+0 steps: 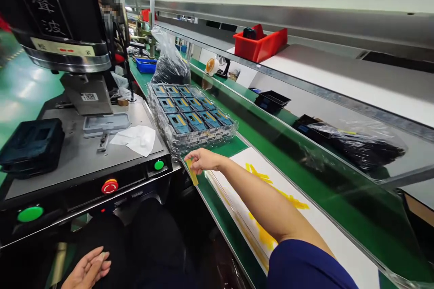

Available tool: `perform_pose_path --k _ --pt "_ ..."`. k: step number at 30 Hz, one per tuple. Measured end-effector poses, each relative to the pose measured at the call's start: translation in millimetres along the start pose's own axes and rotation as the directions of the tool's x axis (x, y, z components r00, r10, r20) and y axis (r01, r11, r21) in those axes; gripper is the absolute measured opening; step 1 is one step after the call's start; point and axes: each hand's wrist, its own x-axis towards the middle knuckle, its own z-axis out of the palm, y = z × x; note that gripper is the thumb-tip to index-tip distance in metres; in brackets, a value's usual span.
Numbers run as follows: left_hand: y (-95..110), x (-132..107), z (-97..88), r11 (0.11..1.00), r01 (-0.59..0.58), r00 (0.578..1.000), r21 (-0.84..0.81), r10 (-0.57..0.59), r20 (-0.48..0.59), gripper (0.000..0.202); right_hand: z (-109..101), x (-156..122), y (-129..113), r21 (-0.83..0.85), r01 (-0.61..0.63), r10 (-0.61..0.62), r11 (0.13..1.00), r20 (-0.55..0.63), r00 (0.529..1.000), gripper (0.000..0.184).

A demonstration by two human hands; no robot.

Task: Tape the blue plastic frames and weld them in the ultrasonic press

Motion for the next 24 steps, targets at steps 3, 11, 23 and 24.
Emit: perform_pose_path --k 3,11,23,24 --pt "5.3 -13.9 5.5 0.998 -0.06 0.997 -0.031 0.059 -0.05 0.074 35.7 16.0 -7.9 0.223 0.079 -0.111 0.972 0.133 0.985 0.044" --pt "32.7 -41.8 -19.5 0.981 -0.196 0.946 0.005 0.19 -0.262 0.062 109.6 49.4 -18.2 0.349 0.117 -0.217 0.93 0.264 0.94 0.046" --pt "64.1 -69.1 -164.9 0.871 -0.193 0.646 0.451 0.459 -0.61 0.046 152.5 80.8 10.5 0.214 0.084 -0.164 0.973 0.39 0.906 0.045" --pt "61.3 -66.0 -181.7 0.871 -0.128 0.636 0.475 0.439 -0.635 0.044 153.3 81.3 10.2 0.202 0.087 -0.161 0.975 0.388 0.907 0.046"
